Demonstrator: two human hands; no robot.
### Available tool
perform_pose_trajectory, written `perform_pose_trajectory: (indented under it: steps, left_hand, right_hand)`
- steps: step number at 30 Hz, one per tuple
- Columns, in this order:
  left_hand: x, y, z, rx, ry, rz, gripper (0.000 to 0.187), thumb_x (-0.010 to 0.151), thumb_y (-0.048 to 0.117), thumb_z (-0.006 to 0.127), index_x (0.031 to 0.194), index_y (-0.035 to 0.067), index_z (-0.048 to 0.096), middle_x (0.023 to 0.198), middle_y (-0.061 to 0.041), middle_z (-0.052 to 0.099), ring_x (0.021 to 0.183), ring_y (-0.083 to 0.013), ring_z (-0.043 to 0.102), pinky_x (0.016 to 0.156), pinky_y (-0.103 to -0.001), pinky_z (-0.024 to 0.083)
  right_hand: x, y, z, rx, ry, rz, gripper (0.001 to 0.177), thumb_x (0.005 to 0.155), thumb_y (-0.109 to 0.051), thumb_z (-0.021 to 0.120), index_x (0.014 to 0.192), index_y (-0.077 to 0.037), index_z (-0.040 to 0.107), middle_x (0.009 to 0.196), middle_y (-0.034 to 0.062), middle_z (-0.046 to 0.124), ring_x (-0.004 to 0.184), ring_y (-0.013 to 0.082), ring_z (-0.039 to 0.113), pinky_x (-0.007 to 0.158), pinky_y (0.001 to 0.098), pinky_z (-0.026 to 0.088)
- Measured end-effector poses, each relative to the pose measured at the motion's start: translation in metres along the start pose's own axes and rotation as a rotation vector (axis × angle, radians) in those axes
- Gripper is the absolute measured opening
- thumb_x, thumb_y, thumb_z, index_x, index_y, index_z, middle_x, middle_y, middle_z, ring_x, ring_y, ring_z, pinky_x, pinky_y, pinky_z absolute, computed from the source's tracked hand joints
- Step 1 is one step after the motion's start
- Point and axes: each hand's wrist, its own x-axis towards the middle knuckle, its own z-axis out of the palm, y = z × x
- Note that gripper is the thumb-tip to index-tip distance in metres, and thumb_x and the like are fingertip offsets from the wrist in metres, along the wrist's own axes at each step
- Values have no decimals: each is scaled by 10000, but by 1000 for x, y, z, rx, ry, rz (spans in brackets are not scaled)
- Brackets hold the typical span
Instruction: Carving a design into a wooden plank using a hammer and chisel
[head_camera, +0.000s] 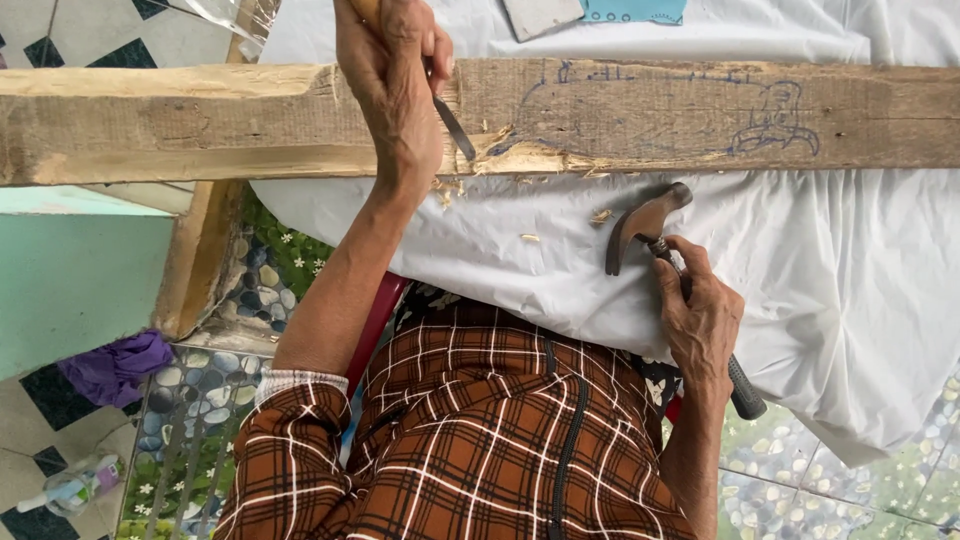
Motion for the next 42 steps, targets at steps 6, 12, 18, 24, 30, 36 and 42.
perform_pose_trajectory:
  steps: [6, 12, 18, 24, 30, 36, 42]
  left_hand:
    - [7, -15, -7, -55, -5, -57, 267, 1043, 332, 564, 890, 145, 451, 737, -12, 491, 574, -128, 488, 476, -258, 311]
    - [16, -48, -29, -81, 102, -234, 328, 989, 358, 590, 785, 131, 470, 703, -11, 493, 538, -146, 487, 459, -277, 303]
    - [16, -64, -33, -110, 104, -274, 282, 1000, 342, 583, 816, 154, 481, 718, -12, 488, 502, -138, 441, 449, -276, 240]
    - [20, -80, -38, -56, 240, -413, 243, 946, 104, 558, 728, 106, 450, 680, -21, 469, 472, -145, 505, 401, -265, 255]
    - [10, -69, -31, -14, 253, -292, 201, 976, 182, 570, 844, 81, 457, 698, -32, 477, 491, -147, 527, 367, -275, 344]
    - [-1, -72, -35, 63, 400, -324, 117, 962, 167, 581, 936, 82, 505, 656, -42, 547, 486, -147, 568, 353, -274, 389]
    - [-42, -78, -13, 20, 182, -53, 349, 1165, 251, 586, 1503, 211, 509, 810, -3, 542, 591, -132, 480, 486, -248, 434]
  right_hand:
    - [0, -3, -2, -1, 0, 4, 284, 1099, -321, 590, 1351, -196, 631, 636, 32, 530, 544, 217, 519, 639, 360, 430]
    - [0, -1, -1, 7, -13, 4, 308, 1104, -350, 569, 1362, -191, 619, 659, 39, 559, 569, 226, 552, 669, 366, 446]
    - [0, -1, -1, 8, -2, -7, 285, 1110, -332, 579, 1359, -197, 613, 643, 27, 494, 549, 200, 474, 646, 349, 425]
    - [-1, -8, -4, 46, -4, 11, 289, 1109, -331, 581, 1360, -193, 619, 645, 24, 507, 548, 166, 454, 596, 324, 402]
    - [0, -9, -5, 50, -7, 14, 308, 1109, -357, 574, 1366, -194, 624, 656, 28, 524, 557, 174, 473, 623, 328, 413]
    - [0, -5, -2, 22, 7, -48, 351, 1123, -346, 546, 1391, -130, 616, 730, 80, 644, 581, 177, 568, 573, 320, 452]
    - [-1, -11, -4, 29, -17, -9, 333, 1126, -360, 542, 1371, -147, 617, 657, 53, 533, 565, 195, 492, 628, 344, 426]
